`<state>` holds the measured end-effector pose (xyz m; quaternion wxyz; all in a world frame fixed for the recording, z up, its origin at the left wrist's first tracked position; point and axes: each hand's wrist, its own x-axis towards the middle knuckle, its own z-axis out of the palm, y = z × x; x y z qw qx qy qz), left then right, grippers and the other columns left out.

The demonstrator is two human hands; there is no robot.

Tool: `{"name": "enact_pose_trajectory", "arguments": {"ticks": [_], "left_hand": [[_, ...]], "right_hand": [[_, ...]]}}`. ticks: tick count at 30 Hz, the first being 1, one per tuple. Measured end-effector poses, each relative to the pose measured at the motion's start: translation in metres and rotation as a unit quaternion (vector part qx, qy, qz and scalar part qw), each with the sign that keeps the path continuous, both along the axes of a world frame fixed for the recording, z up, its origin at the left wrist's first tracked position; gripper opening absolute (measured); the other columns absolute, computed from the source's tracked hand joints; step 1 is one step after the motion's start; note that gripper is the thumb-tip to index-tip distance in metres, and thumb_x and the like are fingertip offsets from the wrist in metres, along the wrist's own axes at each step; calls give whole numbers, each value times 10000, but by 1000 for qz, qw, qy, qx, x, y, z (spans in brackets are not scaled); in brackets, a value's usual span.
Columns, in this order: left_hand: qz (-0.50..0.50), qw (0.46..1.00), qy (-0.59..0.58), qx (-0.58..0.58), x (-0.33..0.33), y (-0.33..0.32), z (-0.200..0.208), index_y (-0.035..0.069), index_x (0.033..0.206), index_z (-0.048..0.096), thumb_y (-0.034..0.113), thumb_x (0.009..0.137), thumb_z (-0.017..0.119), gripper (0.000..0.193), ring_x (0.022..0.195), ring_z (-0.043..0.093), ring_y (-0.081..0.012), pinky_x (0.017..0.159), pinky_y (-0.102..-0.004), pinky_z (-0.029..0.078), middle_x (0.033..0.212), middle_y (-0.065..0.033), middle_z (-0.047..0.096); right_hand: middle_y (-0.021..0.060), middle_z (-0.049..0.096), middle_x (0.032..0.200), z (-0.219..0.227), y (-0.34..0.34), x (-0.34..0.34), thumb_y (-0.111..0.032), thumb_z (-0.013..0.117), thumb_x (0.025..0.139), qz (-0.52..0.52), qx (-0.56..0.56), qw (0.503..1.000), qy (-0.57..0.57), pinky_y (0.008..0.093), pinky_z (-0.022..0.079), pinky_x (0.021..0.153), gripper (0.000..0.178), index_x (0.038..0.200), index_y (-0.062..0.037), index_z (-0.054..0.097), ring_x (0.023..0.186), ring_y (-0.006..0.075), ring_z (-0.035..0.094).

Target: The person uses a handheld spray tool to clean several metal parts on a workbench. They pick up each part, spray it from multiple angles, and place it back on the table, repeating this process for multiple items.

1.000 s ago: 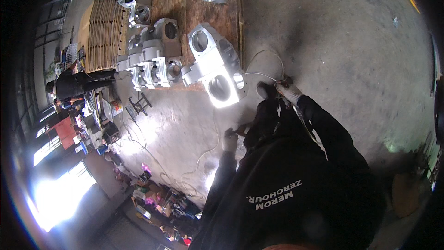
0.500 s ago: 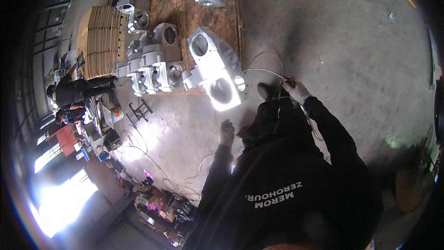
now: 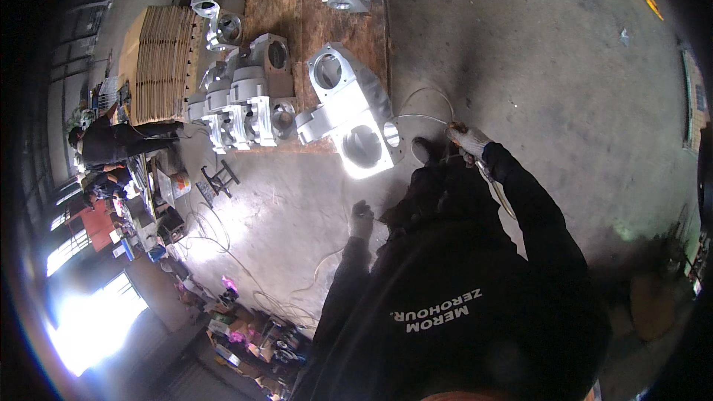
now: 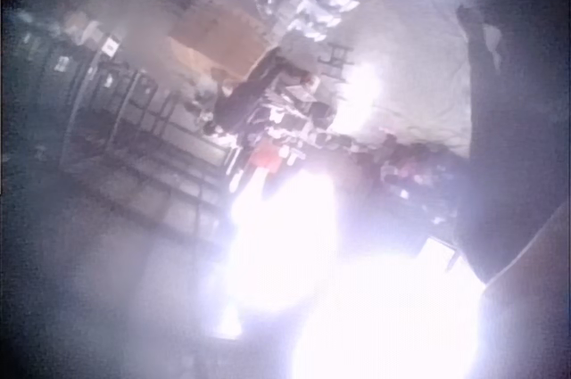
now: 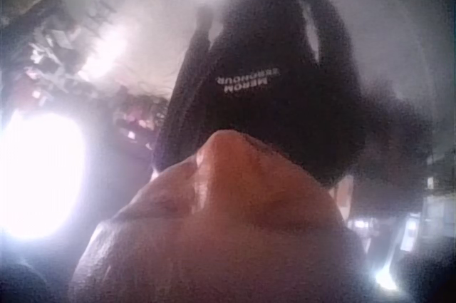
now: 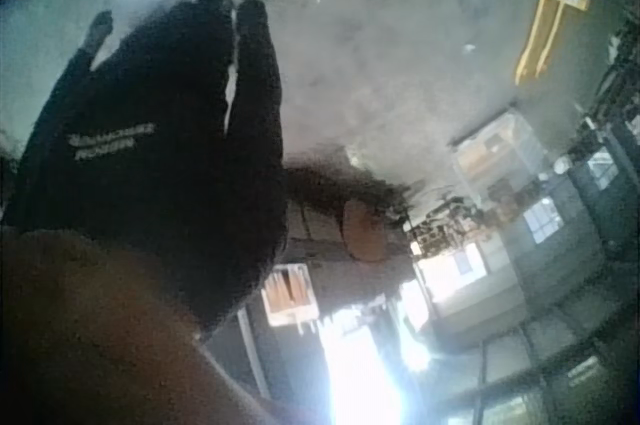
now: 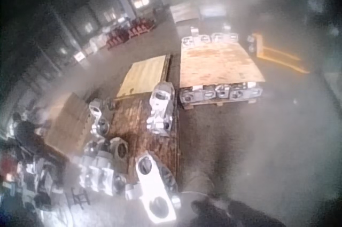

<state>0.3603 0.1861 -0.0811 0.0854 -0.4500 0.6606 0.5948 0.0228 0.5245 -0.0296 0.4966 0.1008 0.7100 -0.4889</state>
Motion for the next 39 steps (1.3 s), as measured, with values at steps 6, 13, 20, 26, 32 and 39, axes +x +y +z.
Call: {"name": "enact_pose_trajectory", "arguments": {"ticks": [6,13,20,26,32,39], "left_hand": [[-17,999,-34,-19,14,-19,-25,24,1231,565,56,856,603,378,888,624,-158,777,-302,524,988,-88,654],[-33,999,-15,8,-14,-31,-23,25,1216,572,81,901,608,322,792,606,-125,683,-262,512,961,-62,633],[-27,1000,2,-12,-59,-29,-8,21,1237,563,82,925,613,322,755,603,-139,675,-283,522,957,-69,633],[-35,999,-14,3,-50,-15,-12,37,1251,560,102,911,604,350,792,619,-137,666,-281,520,1017,-77,641],[-35,999,-1,23,-60,5,-8,33,1261,555,71,887,611,380,811,621,-148,695,-292,529,997,-93,642],[-66,998,19,-9,-100,17,8,48,1203,567,110,926,648,295,728,582,-122,655,-272,502,934,-34,604]], "right_hand": [[-2,461,480,7,3,-2,-526,583,932,-32,3,996,-79,327,374,361,447,710,-142,531,348,143,444],[-7,501,551,15,22,4,-559,617,908,-53,54,996,-48,306,370,422,471,745,-119,579,449,116,491],[18,532,579,12,18,10,-590,607,898,-70,43,994,-68,331,393,455,518,778,-87,613,485,151,517],[13,521,576,-3,21,10,-622,602,891,-44,33,998,-25,333,380,434,531,745,-112,587,460,137,495],[5,556,657,-14,31,8,-554,603,919,-22,47,996,-70,300,415,543,477,801,-92,594,572,135,526],[7,595,724,-25,29,15,-476,566,968,-67,-23,997,12,312,470,692,454,803,-56,613,697,140,590]]}}
